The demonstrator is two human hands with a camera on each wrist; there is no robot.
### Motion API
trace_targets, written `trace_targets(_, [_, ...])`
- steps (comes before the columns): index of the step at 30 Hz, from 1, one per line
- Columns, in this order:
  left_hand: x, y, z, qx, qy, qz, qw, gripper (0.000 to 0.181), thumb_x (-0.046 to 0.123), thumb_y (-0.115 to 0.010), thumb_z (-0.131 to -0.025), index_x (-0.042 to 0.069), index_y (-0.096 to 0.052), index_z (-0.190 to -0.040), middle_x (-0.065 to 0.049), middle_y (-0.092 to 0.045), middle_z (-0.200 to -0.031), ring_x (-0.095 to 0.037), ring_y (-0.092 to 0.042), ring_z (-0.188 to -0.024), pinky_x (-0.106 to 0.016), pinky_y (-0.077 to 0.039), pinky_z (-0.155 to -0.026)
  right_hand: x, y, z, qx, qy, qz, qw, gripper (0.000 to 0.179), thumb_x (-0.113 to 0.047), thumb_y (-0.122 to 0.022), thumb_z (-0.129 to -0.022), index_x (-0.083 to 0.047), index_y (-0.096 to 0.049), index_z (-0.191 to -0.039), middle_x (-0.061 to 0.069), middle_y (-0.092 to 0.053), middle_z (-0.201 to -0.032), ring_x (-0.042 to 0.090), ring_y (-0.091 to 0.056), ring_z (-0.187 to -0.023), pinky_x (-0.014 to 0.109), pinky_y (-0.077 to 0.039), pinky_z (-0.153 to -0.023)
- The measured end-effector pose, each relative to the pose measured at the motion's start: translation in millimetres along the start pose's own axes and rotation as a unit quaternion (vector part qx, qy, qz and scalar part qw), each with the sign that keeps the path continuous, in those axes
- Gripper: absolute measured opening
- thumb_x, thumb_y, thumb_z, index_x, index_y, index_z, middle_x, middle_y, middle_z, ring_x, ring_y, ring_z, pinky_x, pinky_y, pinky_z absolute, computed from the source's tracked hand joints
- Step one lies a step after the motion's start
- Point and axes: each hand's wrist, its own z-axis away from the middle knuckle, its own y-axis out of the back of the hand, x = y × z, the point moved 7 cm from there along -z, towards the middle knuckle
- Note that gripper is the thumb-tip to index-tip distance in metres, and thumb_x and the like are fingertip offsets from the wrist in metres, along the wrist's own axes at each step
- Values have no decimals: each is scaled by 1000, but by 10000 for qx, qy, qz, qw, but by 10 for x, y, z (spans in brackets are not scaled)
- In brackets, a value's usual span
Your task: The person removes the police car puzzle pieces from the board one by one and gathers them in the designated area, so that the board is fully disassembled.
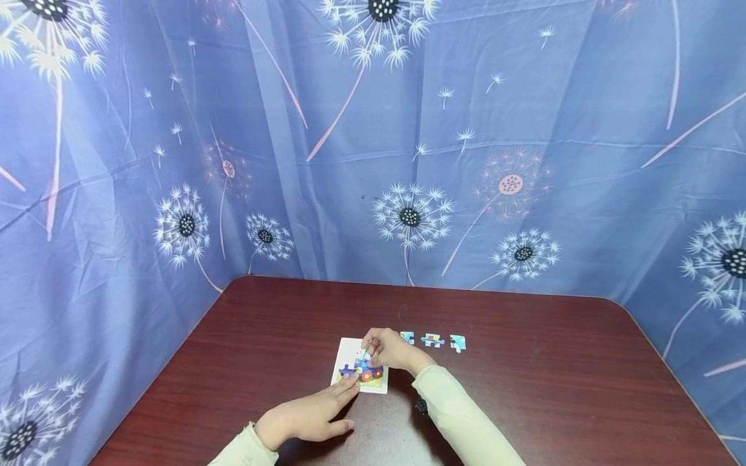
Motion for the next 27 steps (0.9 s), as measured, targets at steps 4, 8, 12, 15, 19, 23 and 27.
trace_targets(4, [-2,4,0,3,-11,-4,10000,66,35,-54,-97,-5,-35,-145,-21,-23,-155,-31,-23,-143,-41,-26,-114,28,20,-4,42,54,-54,10000,23,11,-67,-80,0,-61,-99,12,-60,-83,15,-55,-74,24,-49,-66])
trace_targets(8, [2,12,0,12,-23,-6,10000,65,35,-53,-97,-5,-34,-146,-21,-22,-156,-31,-22,-143,-41,-26,-114,17,46,4,53,117,-290,9995,19,9,-67,-82,0,-62,-98,12,-60,-82,17,-56,-72,26,-49,-65])
trace_targets(12, [20,25,14,3,-6,13,10000,65,34,-54,-97,-6,-35,-145,-21,-23,-155,-31,-23,-143,-41,-26,-114,26,49,10,9,139,-488,9987,17,7,-68,-84,1,-62,-99,13,-62,-82,16,-57,-73,25,-50,-65])
trace_targets(15, [31,37,22,-6,9,-1,10000,65,34,-54,-97,-5,-36,-145,-21,-24,-155,-31,-24,-143,-41,-26,-114,51,51,7,-41,70,-690,9976,18,6,-67,-84,2,-62,-100,14,-63,-83,15,-58,-73,25,-51,-64])
trace_targets(19, [29,35,19,2,7,-32,10000,65,34,-54,-97,-5,-36,-145,-21,-25,-155,-31,-24,-143,-41,-27,-114,65,78,18,14,31,-1062,9943,19,10,-64,-84,6,-61,-103,19,-63,-82,18,-62,-72,29,-56,-66])
trace_targets(23, [21,33,4,51,-25,-74,10000,65,34,-54,-96,-6,-36,-145,-21,-25,-154,-31,-24,-143,-41,-27,-114,71,141,44,129,44,-1394,9901,22,15,-58,-83,11,-59,-105,26,-61,-82,25,-65,-73,38,-58,-71])
trace_targets(27, [14,22,-3,37,-9,-74,10000,65,35,-54,-96,-5,-36,-145,-21,-26,-154,-30,-24,-143,-40,-27,-114,81,239,92,214,-47,-1691,9854,25,16,-58,-83,14,-57,-108,28,-60,-83,29,-66,-77,45,-58,-75])
